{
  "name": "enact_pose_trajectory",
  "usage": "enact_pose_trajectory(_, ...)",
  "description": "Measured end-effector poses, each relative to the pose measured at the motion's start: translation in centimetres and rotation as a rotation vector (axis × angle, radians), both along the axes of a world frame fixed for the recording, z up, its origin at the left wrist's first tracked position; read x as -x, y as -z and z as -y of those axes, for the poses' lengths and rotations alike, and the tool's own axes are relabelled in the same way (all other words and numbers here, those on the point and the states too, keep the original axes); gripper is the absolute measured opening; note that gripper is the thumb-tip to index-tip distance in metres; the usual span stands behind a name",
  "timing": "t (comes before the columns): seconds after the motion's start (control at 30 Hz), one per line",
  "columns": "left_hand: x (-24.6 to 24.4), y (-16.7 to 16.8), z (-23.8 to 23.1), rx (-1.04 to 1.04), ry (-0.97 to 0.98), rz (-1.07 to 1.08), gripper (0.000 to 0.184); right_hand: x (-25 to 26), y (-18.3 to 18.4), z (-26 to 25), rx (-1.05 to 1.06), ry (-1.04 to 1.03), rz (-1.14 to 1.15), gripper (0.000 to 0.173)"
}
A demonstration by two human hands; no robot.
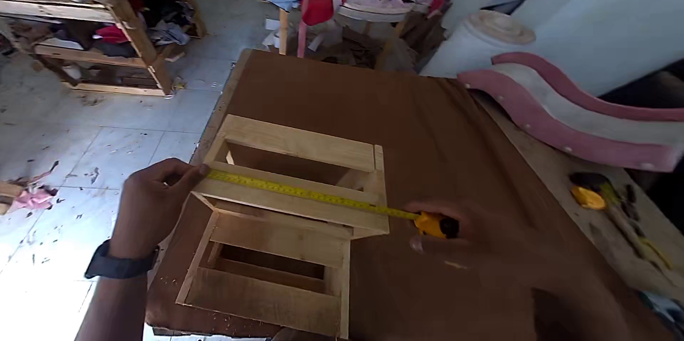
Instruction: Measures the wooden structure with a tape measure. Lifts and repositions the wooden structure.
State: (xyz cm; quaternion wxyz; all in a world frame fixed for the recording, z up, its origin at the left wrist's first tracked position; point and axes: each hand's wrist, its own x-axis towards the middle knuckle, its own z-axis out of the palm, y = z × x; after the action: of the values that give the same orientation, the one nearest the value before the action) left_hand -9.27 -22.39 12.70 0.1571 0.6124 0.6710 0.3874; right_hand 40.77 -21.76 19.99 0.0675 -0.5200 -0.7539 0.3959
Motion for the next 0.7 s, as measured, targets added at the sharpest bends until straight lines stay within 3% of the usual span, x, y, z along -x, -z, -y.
enact_pose_trajectory(0.1, 0.1, -0.4, -0.4, 0.001, 0.007, -0.038, 0.029, 0.0, 0.5, -0.5, 0.110, 0.078, 0.083, 0.031)
enact_pose_trajectory(0.23, -0.2, -0.3, -0.6, 0.007, 0.022, 0.004, 0.031, -0.4, 1.4, -0.3, 0.154, 0.122, 0.029, 0.028)
enact_pose_trajectory(0.7, -0.5, -0.3, -0.4, 0.030, -0.012, 0.056, 0.030, -0.8, 2.7, -0.3, 0.124, 0.106, -0.047, 0.025)
